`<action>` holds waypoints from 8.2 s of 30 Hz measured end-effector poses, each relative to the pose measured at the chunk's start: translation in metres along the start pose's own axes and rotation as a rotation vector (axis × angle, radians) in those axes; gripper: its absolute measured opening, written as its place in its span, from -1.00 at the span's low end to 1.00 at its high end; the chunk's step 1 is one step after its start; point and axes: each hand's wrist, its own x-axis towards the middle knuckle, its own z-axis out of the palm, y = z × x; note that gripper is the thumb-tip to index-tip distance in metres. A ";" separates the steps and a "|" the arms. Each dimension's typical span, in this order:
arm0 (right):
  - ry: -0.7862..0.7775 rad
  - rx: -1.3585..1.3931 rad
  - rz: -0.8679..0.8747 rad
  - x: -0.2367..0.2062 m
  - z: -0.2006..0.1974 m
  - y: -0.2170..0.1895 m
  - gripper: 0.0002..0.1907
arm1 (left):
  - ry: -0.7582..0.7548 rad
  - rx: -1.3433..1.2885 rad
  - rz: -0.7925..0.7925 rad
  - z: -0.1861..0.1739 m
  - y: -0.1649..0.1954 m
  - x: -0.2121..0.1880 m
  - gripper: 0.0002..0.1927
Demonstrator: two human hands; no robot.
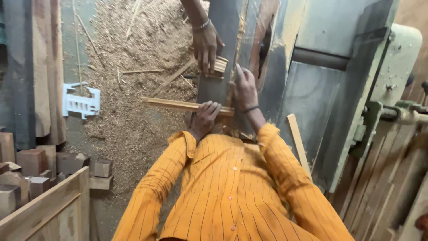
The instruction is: The person feeds thin wooden strips through a table saw, cutting them into short segments. The person repeatedly positions each strip, pushes it through the blade, and collects the cut pieces. A second person is present nearby but does not assist with the cutting.
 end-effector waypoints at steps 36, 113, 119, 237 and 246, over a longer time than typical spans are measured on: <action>-0.050 -0.316 0.021 -0.126 -0.066 0.049 -0.43 | -0.154 -0.145 0.186 0.036 0.040 0.088 -0.43; -0.125 -0.145 -0.083 -0.092 -0.021 0.037 -0.52 | -0.185 -0.063 0.168 -0.007 0.009 0.002 -0.57; -0.005 -0.134 -0.100 0.012 0.042 0.013 -0.50 | -0.175 -0.003 0.139 -0.001 0.014 -0.010 -0.54; 0.075 -0.030 -0.027 0.053 0.036 -0.004 -0.50 | 0.004 0.040 0.023 -0.030 -0.015 -0.002 -0.55; -0.028 -0.098 0.062 -0.044 -0.027 0.008 -0.56 | -0.020 0.038 0.056 -0.018 -0.006 0.012 -0.51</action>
